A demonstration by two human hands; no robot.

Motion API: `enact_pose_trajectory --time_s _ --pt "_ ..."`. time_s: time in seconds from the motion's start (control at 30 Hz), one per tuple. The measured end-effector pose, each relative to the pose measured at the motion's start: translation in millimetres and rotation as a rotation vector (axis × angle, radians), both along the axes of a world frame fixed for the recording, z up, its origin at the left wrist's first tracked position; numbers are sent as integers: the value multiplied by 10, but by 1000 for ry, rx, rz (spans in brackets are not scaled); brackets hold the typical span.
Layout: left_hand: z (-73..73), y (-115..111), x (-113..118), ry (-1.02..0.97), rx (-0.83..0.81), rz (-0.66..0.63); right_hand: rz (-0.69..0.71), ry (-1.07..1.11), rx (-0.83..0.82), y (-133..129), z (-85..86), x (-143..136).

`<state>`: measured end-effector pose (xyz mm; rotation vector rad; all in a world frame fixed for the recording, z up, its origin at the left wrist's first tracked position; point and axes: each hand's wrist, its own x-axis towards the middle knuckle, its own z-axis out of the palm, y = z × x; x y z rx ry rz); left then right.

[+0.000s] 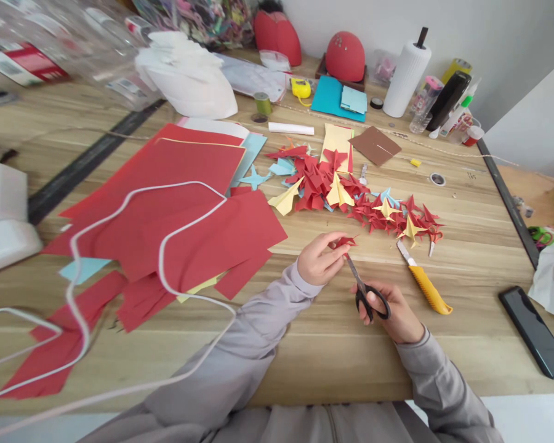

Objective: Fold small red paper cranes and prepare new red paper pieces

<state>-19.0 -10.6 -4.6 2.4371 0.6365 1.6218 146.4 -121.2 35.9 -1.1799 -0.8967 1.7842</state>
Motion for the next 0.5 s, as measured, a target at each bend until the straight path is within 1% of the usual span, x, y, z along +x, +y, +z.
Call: enact_pose_trajectory --time_s 0.5 --pt "0 2 -3 -11 3 3 18 -13 9 -24 -23 14"
